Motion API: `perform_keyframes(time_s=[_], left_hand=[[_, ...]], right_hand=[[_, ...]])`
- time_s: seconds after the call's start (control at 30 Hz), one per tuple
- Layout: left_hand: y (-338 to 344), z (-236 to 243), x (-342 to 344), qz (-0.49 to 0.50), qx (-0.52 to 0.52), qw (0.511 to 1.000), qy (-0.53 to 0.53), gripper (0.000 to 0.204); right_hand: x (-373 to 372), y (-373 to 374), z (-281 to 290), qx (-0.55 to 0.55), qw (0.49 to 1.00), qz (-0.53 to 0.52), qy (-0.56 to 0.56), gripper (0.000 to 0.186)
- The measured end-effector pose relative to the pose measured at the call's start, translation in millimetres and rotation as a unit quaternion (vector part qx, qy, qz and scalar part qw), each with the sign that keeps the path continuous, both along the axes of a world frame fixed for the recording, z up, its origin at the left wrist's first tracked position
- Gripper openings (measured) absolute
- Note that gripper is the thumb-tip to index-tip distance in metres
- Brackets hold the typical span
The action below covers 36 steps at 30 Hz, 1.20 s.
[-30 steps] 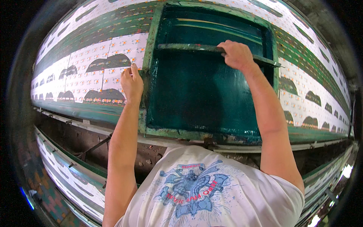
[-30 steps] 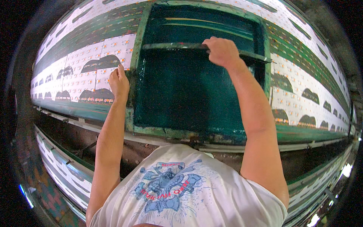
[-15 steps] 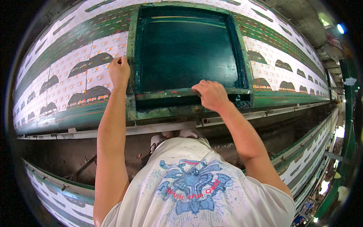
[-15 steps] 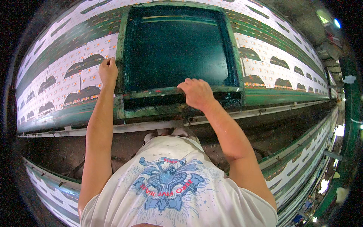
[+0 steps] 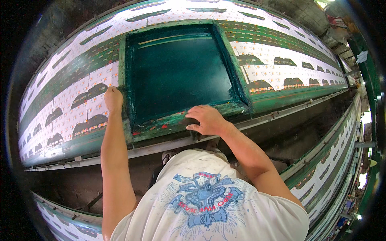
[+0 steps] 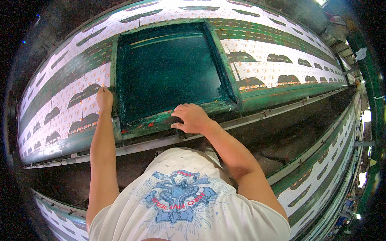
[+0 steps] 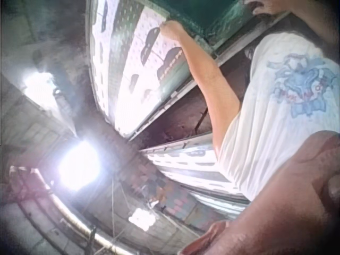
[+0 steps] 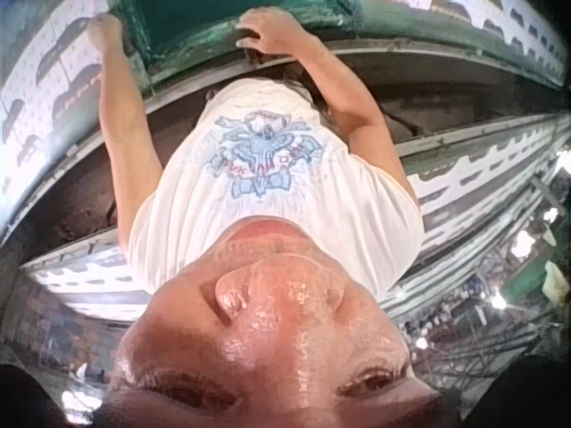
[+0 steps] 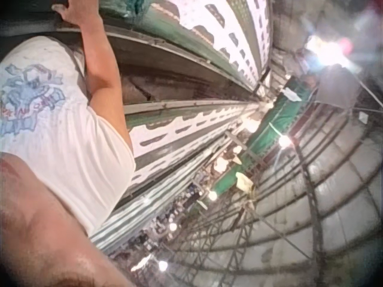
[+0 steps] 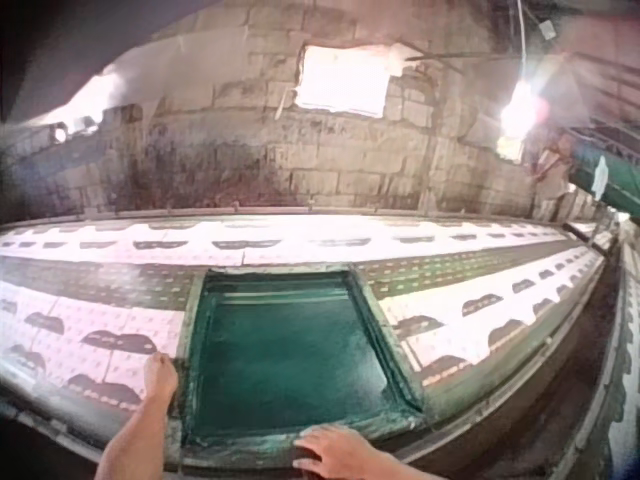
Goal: The person repeatedly uses a squeegee to pull green ink across a screen printing frame over a long roll of patterned fabric. The person moves the frame along the fabric and repeats the squeegee stroke multiple times to transfer the design.
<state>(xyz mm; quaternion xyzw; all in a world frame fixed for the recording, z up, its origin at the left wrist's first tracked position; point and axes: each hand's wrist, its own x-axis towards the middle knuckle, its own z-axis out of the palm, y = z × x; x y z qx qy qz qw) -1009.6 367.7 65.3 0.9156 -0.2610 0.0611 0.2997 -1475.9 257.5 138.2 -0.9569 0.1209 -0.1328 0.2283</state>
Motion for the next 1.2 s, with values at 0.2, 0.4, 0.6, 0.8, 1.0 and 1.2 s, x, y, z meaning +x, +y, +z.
perform_keyframes(time_s=[0.2, 0.4, 0.6, 0.8, 1.0, 1.2], left_hand=[[-3, 5, -16, 0.066, 0.096, 0.993, -0.03, 0.048], [-13, 40, -34, 0.165, 0.212, 0.963, 0.029, 0.061], [-20, 31, -30, 0.149, 0.238, 0.96, -0.004, 0.06], [17, -12, 24, 0.121, 0.203, 0.971, -0.042, 0.063], [19, -37, 45, 0.092, 0.087, 0.99, 0.067, 0.08], [7, -12, 25, 0.131, -0.056, 0.966, 0.214, 0.096]], right_hand=[[-80, -70, 17, -0.034, 0.98, -0.09, -0.172, 0.023], [-185, -140, -15, 0.225, 0.887, -0.382, -0.127, 0.03], [-222, -144, -19, 0.588, 0.666, -0.459, -0.011, 0.046], [-205, -136, -40, 0.563, 0.678, -0.461, -0.103, 0.046], [-194, -127, -34, 0.549, 0.643, -0.514, -0.147, 0.049], [-185, -123, -18, 0.556, 0.592, -0.548, -0.2, 0.043]])
